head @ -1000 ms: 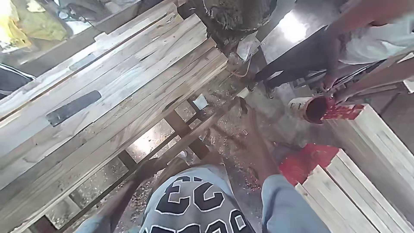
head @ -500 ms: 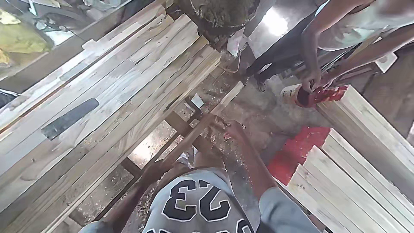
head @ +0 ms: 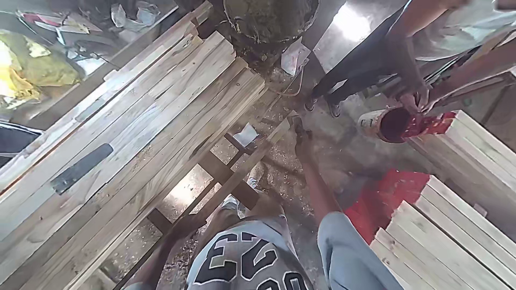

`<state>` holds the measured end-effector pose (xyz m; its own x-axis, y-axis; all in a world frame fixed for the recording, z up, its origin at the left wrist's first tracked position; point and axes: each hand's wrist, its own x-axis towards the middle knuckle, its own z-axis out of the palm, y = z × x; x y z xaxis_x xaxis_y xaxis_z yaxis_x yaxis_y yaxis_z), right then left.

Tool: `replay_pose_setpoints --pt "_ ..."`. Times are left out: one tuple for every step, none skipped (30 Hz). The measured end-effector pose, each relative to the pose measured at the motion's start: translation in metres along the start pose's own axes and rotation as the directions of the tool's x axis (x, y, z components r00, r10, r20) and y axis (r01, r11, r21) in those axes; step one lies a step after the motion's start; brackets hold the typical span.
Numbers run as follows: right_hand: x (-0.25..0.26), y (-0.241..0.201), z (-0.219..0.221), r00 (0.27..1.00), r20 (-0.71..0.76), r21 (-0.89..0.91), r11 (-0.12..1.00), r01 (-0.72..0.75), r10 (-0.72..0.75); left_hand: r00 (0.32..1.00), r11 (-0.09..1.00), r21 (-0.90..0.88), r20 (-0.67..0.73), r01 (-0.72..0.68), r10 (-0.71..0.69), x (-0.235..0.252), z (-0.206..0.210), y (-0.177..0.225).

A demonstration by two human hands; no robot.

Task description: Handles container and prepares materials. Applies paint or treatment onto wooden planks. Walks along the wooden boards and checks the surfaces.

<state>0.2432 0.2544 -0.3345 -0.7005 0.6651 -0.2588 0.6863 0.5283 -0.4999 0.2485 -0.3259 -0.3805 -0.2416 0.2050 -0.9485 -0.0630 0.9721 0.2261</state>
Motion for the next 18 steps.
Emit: replay_pose_setpoints --pt "-0.003 0.002 0.0 0.999 0.029 -0.074 0.997 -0.023 0.025 1.0 1.0 0.005 -0.01 -0.006 0.006 0.0 0.001 0.0" --pt "-0.008 0.005 -0.002 0.997 0.058 -0.13 0.99 -0.05 0.058 1.0 1.0 0.006 -0.011 -0.008 0.008 -0.002 0.002 -0.001" --pt "-0.012 0.007 -0.006 0.993 0.082 -0.165 0.983 -0.075 0.09 1.0 1.0 0.003 -0.018 -0.012 0.012 -0.002 0.003 -0.002" --pt "-0.014 0.01 -0.01 0.99 0.09 -0.179 0.98 -0.089 0.107 0.999 1.0 -0.014 -0.041 -0.015 0.014 -0.004 0.003 -0.001" --pt "-0.015 0.013 -0.013 0.991 0.083 -0.17 0.981 -0.092 0.107 0.998 0.999 -0.032 -0.062 -0.004 0.002 -0.01 0.003 0.004" --pt "-0.016 0.011 -0.021 0.993 0.074 -0.143 0.986 -0.085 0.096 0.996 0.998 -0.056 -0.086 0.006 -0.011 -0.019 0.002 0.011" --pt "-0.013 0.005 -0.032 0.994 0.07 -0.122 0.99 -0.075 0.084 0.994 0.998 -0.062 -0.111 0.008 -0.015 -0.026 0.002 0.016" --pt "-0.008 -0.004 -0.043 0.995 0.071 -0.103 0.993 -0.064 0.072 0.991 0.999 -0.05 -0.135 0.001 -0.008 -0.029 0.004 0.019" --pt "0.0 -0.012 -0.054 0.995 0.079 -0.088 0.994 -0.058 0.065 0.989 1.0 -0.018 -0.149 -0.009 0.006 -0.031 0.006 0.018" --pt "0.01 -0.022 -0.064 0.99 0.116 -0.087 0.993 -0.076 0.086 0.986 1.0 0.009 -0.164 -0.014 0.015 -0.031 0.008 0.017" --pt "0.02 -0.031 -0.073 0.982 0.159 -0.094 0.992 -0.087 0.102 0.986 1.0 0.031 -0.169 -0.004 0.009 -0.032 0.008 0.019" --pt "0.031 -0.037 -0.077 0.975 0.196 -0.11 0.991 -0.082 0.102 0.985 0.999 0.042 -0.174 0.011 -0.003 -0.036 0.008 0.023" --pt "0.039 -0.041 -0.077 0.973 0.213 -0.122 0.991 -0.06 0.086 0.983 0.998 0.055 -0.183 0.023 -0.012 -0.041 0.008 0.028" --pt "0.044 -0.045 -0.077 0.97 0.229 -0.129 0.99 -0.052 0.081 0.98 0.997 0.072 -0.199 0.031 -0.016 -0.045 0.009 0.033" --pt "0.045 -0.049 -0.075 0.964 0.248 -0.133 0.989 -0.067 0.098 0.976 0.995 0.097 -0.219 0.034 -0.012 -0.047 0.01 0.034" --pt "0.042 -0.054 -0.074 0.954 0.272 -0.134 0.987 -0.094 0.128 0.972 0.992 0.121 -0.235 0.032 -0.003 -0.048 0.011 0.034" --pt "0.037 -0.058 -0.072 0.942 0.295 -0.126 0.984 -0.13 0.162 0.968 0.99 0.138 -0.251 0.027 0.008 -0.047 0.013 0.033" --pt "0.03 -0.062 -0.069 0.928 0.319 -0.105 0.98 -0.168 0.193 0.965 0.987 0.161 -0.261 0.026 0.017 -0.046 0.014 0.031"
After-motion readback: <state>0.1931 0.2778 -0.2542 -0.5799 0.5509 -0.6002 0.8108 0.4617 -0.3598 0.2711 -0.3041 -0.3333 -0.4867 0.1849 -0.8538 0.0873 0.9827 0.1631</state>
